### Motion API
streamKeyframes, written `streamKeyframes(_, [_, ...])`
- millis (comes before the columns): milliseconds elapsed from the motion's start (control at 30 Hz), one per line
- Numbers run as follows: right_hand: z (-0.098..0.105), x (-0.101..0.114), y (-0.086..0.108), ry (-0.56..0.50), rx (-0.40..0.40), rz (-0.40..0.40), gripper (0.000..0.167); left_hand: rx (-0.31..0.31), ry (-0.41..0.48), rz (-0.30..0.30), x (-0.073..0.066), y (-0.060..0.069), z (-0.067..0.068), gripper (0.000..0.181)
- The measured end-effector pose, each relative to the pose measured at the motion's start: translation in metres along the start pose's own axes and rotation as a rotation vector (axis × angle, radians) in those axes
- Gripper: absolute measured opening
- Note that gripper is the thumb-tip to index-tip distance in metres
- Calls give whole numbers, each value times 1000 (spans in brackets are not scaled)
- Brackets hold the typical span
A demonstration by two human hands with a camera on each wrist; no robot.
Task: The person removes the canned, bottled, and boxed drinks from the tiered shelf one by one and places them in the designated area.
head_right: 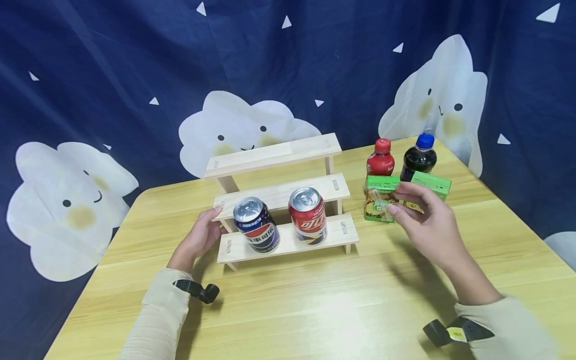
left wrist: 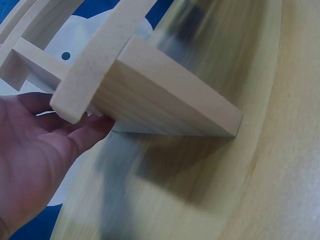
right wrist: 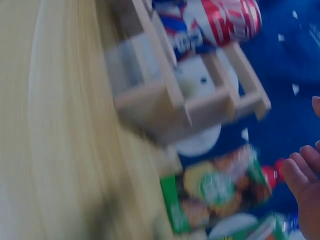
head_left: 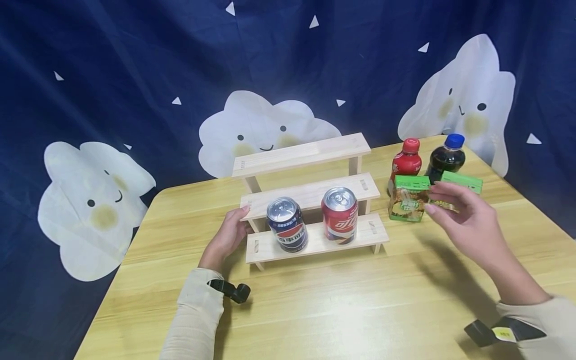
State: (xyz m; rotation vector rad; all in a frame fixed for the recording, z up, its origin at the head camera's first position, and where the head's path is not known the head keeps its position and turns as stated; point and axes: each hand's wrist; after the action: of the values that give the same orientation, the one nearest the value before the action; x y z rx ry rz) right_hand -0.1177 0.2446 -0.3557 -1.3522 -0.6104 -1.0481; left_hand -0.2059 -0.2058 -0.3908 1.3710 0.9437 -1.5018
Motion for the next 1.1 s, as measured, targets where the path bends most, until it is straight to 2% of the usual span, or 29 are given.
streamKeyframes(133, [-21,9,-3,-15,70,27,47,-4,1,2,0,0,0,46])
streamKeyframes(267, [-42,12,-5,-89,130,38,49,-12,-2,6,0,0,0,47])
streamKeyframes(433, [-67,12,-4,-146,196,11,51,-10,-1,5,-1,0,-1,46])
streamKeyframes(767, [-99,10,-4,-49,274,-87,65,-3,-13,7,1,0,1,49])
streamKeyframes(1100, [-111,9,-8,17,289,-114,76,-1,-3,1,0,0,0,46])
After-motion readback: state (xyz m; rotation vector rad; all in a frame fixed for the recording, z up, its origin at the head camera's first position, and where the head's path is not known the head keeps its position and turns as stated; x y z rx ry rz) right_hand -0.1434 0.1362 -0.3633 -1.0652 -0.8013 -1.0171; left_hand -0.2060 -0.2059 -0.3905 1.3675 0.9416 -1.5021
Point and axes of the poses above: each hand's wrist, its own y-axis away from the middle knuckle, its own z-axis out of the back of the hand, x = y × z, and after that the axes turned 7 degrees about -y, right-handed
